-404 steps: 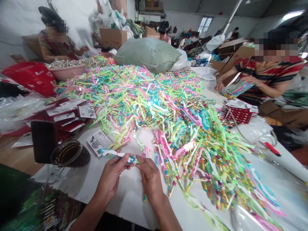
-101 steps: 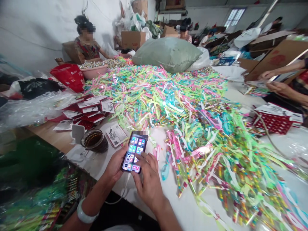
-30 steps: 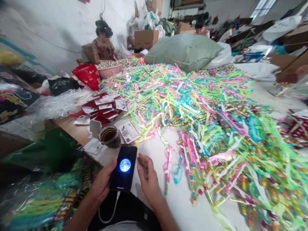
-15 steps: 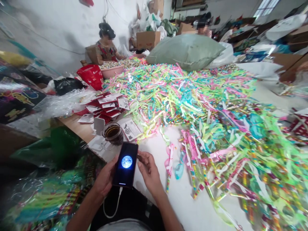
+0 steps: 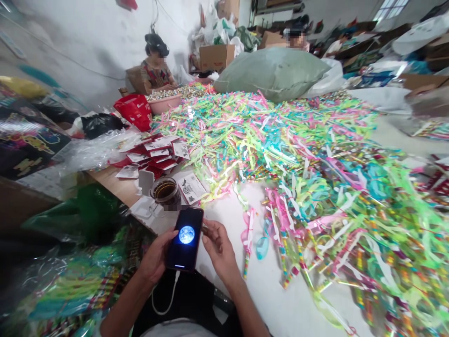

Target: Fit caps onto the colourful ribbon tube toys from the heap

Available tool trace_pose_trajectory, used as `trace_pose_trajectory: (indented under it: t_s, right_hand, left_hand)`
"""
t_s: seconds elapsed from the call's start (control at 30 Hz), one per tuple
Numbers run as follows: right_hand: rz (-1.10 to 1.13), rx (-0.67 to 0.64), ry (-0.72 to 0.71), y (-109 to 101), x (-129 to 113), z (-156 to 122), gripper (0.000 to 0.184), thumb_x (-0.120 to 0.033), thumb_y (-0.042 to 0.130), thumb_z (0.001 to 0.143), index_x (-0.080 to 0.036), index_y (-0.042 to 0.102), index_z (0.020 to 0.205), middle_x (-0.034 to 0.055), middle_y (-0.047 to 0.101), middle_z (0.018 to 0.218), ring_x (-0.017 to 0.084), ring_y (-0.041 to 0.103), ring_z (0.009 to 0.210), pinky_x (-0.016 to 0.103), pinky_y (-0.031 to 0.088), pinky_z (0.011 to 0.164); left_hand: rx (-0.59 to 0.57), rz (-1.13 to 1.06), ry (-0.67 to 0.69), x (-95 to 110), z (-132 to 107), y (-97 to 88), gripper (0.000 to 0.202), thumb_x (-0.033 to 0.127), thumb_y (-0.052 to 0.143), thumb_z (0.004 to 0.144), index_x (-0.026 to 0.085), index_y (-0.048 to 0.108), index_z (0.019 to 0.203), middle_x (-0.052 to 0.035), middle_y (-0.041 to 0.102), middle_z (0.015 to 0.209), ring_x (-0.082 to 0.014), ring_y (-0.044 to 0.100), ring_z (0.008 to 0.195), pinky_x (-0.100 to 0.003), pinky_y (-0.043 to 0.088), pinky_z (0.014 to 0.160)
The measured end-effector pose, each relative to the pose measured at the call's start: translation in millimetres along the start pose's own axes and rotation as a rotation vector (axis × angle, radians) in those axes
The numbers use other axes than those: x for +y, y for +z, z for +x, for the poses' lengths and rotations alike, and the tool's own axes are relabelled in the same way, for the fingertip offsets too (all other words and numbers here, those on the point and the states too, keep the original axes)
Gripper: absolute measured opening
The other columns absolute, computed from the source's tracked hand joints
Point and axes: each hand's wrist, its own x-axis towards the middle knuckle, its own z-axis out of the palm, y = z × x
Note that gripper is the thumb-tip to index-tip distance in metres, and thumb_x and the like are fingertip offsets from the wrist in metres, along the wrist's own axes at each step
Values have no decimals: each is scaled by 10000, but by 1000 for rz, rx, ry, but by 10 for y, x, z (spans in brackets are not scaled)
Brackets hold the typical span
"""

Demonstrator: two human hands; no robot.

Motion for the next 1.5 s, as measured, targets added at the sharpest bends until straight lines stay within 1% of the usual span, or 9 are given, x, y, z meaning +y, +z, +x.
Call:
trace_pose_trajectory:
  t_s: [0.17, 0.4, 0.5, 0.73, 0.9, 1.13, 1.3, 1.37, 1.5]
  right_hand:
    - [17, -10, -18, 1, 3, 8, 336, -354, 508, 888, -286, 427, 1207, 73, 521, 1346, 204, 504, 1240, 467, 381, 1086]
    - [51, -8, 20, -7, 0, -7, 355, -377, 522, 879, -277, 431, 1207, 74, 512, 1348, 210, 499, 1239, 473, 360, 1097]
    - [90, -8, 51, 0, -15, -6, 350, -360, 531, 878, -284, 443, 1209, 64, 515, 1342, 204, 489, 1245, 454, 337, 1111]
    - [125, -16, 70, -4, -10, -13, 343, -339, 538, 878, -301, 458, 1210, 54, 511, 1344, 210, 481, 1247, 468, 316, 1115]
    - [117, -21, 60, -11, -5, -14, 350, -347, 538, 877, -293, 454, 1212, 60, 502, 1350, 213, 476, 1251, 483, 310, 1116]
    - [103, -13, 74, -11, -22, -22, 344, -331, 536, 882, -297, 449, 1213, 56, 504, 1346, 202, 491, 1234, 456, 329, 1106]
    - [107, -16, 76, -16, -18, -19, 337, -330, 541, 879, -296, 452, 1203, 57, 493, 1355, 207, 490, 1234, 455, 330, 1099]
    - [102, -22, 81, -18, -25, -17, 334, -327, 534, 883, -293, 451, 1205, 59, 492, 1357, 206, 485, 1238, 449, 329, 1099]
    - [105, -20, 74, -13, -41, -16, 323, -334, 532, 883, -289, 455, 1192, 59, 519, 1323, 203, 505, 1216, 436, 358, 1078]
  left_hand:
    - [-16, 54, -1, 1, -9, -12, 276, 260, 622, 747, 146, 662, 995, -47, 695, 871, -172, 601, 776, -250, 469, 692]
    - [-6, 48, -5, 2, 6, -13, 327, 261, 646, 718, 148, 660, 1024, -48, 700, 881, -173, 610, 770, -246, 475, 684]
    - [6, 40, -15, 4, 4, -8, 332, 253, 652, 709, 145, 659, 1022, -44, 701, 868, -165, 608, 756, -238, 475, 676]
    - [-8, 49, -16, 17, 5, 7, 289, 242, 603, 758, 130, 641, 1022, -47, 689, 870, -157, 595, 761, -229, 472, 670]
    - [-8, 48, -24, 3, 14, -11, 256, 238, 611, 758, 136, 641, 991, -30, 681, 829, -145, 588, 731, -221, 470, 645]
    - [-34, 55, -16, 16, 11, -7, 272, 247, 594, 773, 129, 640, 1014, -48, 687, 859, -159, 597, 759, -233, 474, 669]
    - [-17, 58, -28, -10, 26, -27, 296, 270, 610, 765, 140, 640, 1029, -49, 693, 854, -167, 610, 755, -242, 475, 665]
    - [-11, 62, -30, -27, 32, -39, 332, 277, 621, 759, 156, 628, 1068, -47, 697, 855, -178, 624, 747, -261, 483, 665]
    - [57, 59, -69, -55, 47, -64, 369, 281, 648, 741, 166, 622, 1090, -51, 706, 841, -189, 641, 712, -269, 485, 628]
